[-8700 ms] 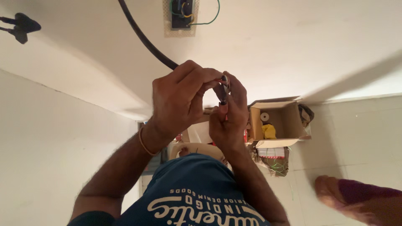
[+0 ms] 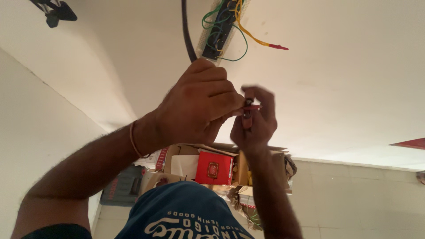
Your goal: The person strips the insulation from a black cable using pliers and twists the exposed wires. They then connect the wires to a wall-mounted electrical box, securing them with a screwdriver. The person continues to adjust and tighten the connections inside the box.
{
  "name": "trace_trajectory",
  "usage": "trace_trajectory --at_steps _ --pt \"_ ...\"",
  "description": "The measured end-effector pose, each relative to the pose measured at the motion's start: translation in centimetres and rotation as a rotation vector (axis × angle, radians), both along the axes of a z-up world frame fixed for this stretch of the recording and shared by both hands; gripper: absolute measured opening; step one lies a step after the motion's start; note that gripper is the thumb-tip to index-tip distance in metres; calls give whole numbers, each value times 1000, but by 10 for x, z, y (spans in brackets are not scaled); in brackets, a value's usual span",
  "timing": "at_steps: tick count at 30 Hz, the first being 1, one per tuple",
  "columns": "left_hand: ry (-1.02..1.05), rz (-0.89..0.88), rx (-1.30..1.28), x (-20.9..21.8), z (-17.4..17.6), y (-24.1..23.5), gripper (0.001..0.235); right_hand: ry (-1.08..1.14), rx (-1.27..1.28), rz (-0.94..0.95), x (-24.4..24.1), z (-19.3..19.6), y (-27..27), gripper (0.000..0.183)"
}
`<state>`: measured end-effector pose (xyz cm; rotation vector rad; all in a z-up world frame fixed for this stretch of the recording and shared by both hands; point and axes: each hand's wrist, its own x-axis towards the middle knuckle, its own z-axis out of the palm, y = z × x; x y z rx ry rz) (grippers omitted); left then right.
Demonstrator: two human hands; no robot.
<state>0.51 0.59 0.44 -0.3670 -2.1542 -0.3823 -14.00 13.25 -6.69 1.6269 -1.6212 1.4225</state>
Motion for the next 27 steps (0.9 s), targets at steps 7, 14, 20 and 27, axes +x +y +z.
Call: trace_trajectory --at_steps 7,14,20,27 --pt "-197 -179 118 7 16 1 9 634 -285 -40 -44 42 -25 18" --pt "-76 30 -36 13 15 -6 5 267 40 3 -25 38 -1 7" --pt "27 349 -533 -4 5 -19 5 -1088 637 484 25 12 39 31" --pt "-15 331 -699 -1 0 -20 10 -922 693 606 9 31 63 19"
